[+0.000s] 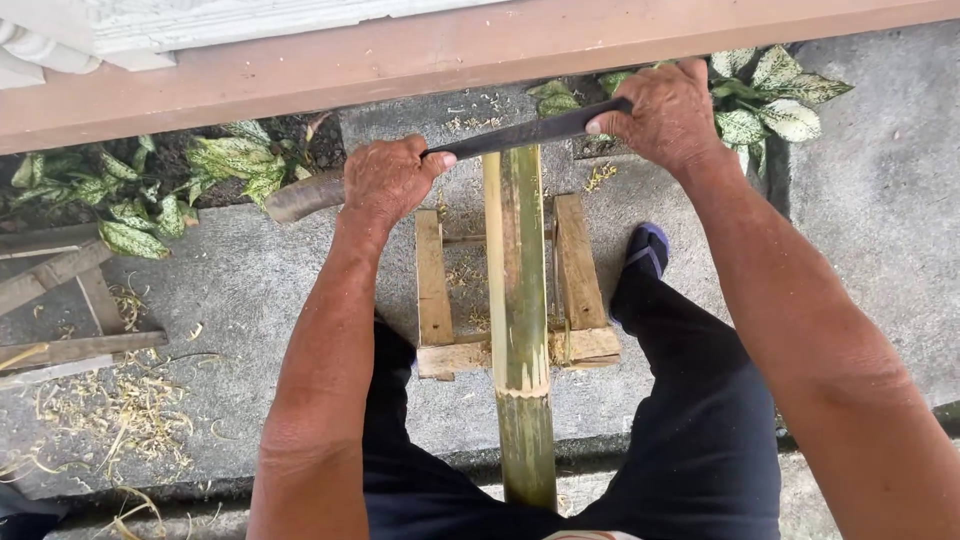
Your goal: Scraping and shaving a bamboo pole using a machete.
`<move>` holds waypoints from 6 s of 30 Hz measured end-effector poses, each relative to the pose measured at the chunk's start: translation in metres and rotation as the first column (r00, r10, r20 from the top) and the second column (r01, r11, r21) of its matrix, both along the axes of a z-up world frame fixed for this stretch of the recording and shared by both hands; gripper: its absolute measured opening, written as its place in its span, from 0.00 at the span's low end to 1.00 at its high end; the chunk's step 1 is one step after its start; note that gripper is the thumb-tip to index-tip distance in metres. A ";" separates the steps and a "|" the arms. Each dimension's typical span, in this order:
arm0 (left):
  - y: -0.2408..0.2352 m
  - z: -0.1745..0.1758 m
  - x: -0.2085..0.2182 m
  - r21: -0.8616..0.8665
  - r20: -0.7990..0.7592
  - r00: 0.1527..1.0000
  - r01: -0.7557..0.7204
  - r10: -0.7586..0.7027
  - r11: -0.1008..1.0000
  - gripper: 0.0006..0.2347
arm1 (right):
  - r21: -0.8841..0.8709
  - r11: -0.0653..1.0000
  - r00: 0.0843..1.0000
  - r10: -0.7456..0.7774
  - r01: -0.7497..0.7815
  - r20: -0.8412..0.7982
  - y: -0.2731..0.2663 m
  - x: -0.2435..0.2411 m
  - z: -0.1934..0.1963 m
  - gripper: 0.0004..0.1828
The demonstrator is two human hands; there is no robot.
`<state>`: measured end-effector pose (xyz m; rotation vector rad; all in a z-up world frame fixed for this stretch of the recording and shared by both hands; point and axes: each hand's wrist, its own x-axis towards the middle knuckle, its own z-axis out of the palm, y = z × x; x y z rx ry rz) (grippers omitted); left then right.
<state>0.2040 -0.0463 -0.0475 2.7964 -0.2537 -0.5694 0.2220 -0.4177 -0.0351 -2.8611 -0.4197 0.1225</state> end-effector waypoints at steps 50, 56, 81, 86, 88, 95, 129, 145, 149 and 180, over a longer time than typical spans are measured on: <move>0.020 0.014 -0.089 0.127 0.031 0.999 0.023 -0.027 0.992 0.33 | -0.028 0.999 0.999 0.026 -0.025 0.032 0.035 -0.093 -0.024 0.37; 0.023 0.020 -0.155 0.112 -0.020 1.000 0.024 -0.022 0.993 0.33 | -0.087 0.996 0.999 -0.014 0.010 -0.044 0.042 -0.164 -0.021 0.35; 0.028 -0.016 -0.062 0.035 -0.299 0.949 -0.099 0.105 0.994 0.29 | -0.293 0.955 0.998 0.037 -0.050 -0.049 0.061 -0.050 0.012 0.31; 0.035 -0.047 -0.004 -0.034 0.097 0.995 -0.004 0.007 0.999 0.31 | -0.074 0.994 0.965 0.102 -0.086 0.242 0.033 -0.006 -0.008 0.27; 0.036 -0.056 -0.006 -0.047 0.193 0.981 0.017 -0.008 0.999 0.31 | -0.095 0.989 0.949 0.132 -0.110 0.286 0.033 -0.009 -0.008 0.30; 0.036 -0.058 -0.023 -0.090 0.195 0.980 0.065 -0.047 0.994 0.31 | -0.196 0.979 0.983 0.083 -0.050 0.166 0.035 -0.030 -0.010 0.37; 0.021 -0.002 -0.097 0.094 -0.251 0.968 0.014 0.010 0.995 0.31 | -0.113 0.993 0.991 0.041 -0.026 0.128 0.042 -0.119 -0.003 0.35; 0.039 -0.031 -0.101 0.018 0.098 0.993 0.069 -0.071 0.997 0.33 | -0.236 0.971 0.981 0.071 -0.028 0.179 0.051 -0.107 -0.006 0.40; 0.052 -0.032 -0.207 -0.060 0.165 0.974 0.164 -0.152 0.985 0.34 | -0.131 0.991 0.974 0.055 -0.026 0.222 0.064 -0.226 0.000 0.34; 0.045 -0.005 -0.251 -0.094 0.304 0.944 0.166 -0.130 0.982 0.34 | 0.007 1.000 0.988 0.019 -0.020 0.156 0.055 -0.277 -0.017 0.33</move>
